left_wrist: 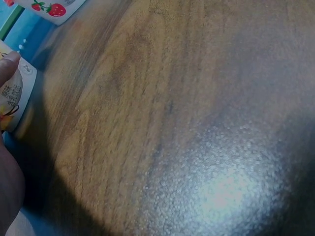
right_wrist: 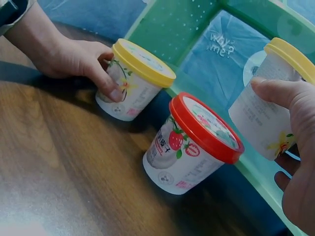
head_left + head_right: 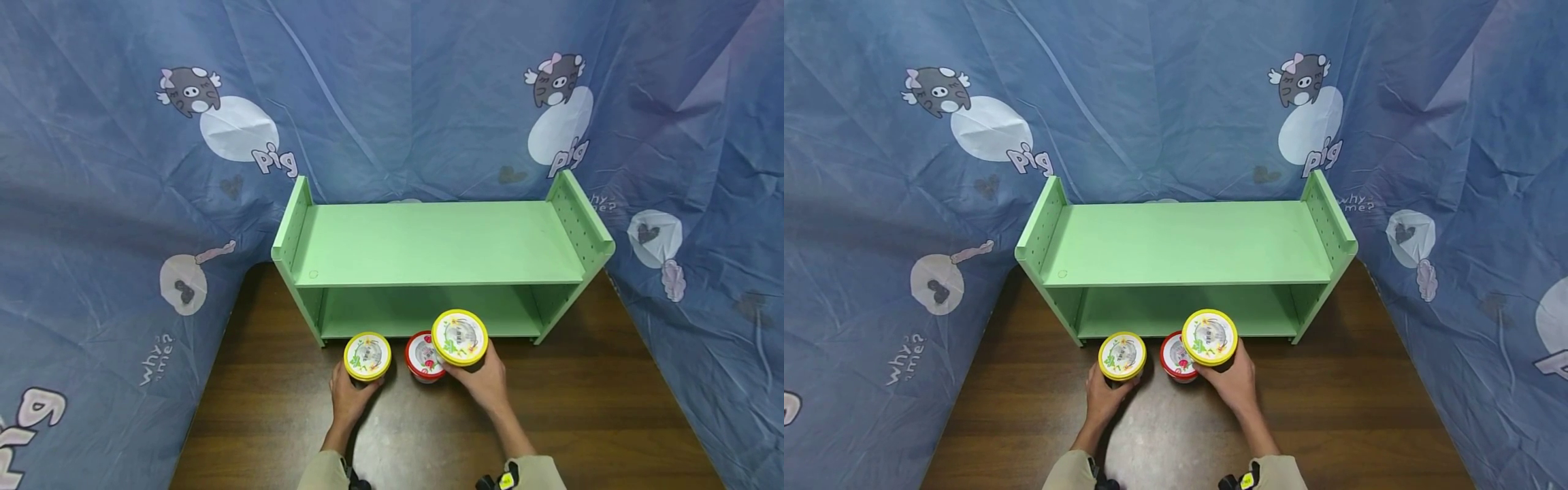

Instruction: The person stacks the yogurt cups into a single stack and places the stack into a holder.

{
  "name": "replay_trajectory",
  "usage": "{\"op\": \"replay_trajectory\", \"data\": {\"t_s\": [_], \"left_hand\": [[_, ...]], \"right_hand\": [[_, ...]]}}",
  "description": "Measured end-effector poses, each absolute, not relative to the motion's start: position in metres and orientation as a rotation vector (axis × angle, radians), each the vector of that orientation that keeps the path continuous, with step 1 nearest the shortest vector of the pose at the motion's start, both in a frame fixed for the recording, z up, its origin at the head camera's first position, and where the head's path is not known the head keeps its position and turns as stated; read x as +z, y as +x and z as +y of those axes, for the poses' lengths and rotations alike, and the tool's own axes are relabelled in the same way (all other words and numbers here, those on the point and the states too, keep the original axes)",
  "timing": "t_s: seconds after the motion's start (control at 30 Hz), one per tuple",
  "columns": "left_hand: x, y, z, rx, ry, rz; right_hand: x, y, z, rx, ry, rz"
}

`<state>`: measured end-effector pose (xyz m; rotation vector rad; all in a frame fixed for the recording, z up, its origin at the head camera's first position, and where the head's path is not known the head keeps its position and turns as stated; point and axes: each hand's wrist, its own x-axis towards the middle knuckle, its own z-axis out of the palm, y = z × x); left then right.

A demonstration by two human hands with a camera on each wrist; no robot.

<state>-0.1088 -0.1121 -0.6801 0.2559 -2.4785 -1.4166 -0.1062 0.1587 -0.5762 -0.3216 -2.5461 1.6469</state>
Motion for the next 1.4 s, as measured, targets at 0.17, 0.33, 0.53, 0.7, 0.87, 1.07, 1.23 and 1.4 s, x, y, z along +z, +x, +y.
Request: {"op": "replay_trajectory", "data": {"t_s": [0.17,0.33,0.53,0.7,0.87,1.07,1.23,1.4], "left_hand": [[-0.679,-0.109,-0.112,-1.425,0.25,-2.471],[-0.679,-0.109,-0.112,-1.411,0.258,-2.478],[-0.68,-0.108,-0.113,-1.409,0.258,-2.48],[-0.68,-0.108,-0.113,-1.412,0.265,-2.48],[-0.681,-0.108,-0.112,-1.418,0.284,-2.481],[-0.684,-0.109,-0.112,-1.406,0.268,-2.471],[-0.686,-0.107,-0.11,-1.344,0.209,-2.414],[-0.686,-0.107,-0.11,-1.361,0.227,-2.423]], "right_hand": [[-0.577,-0.107,0.155,1.646,-0.288,-2.532],[-0.579,-0.111,0.151,1.646,-0.265,-2.517],[-0.579,-0.112,0.144,1.668,-0.244,-2.504],[-0.578,-0.112,0.138,1.679,-0.22,-2.499],[-0.579,-0.112,0.134,1.669,-0.216,-2.506],[-0.581,-0.112,0.13,1.639,-0.232,-2.53],[-0.584,-0.113,0.128,1.609,-0.243,-2.545],[-0.589,-0.114,0.126,1.595,-0.245,-2.551]]}}
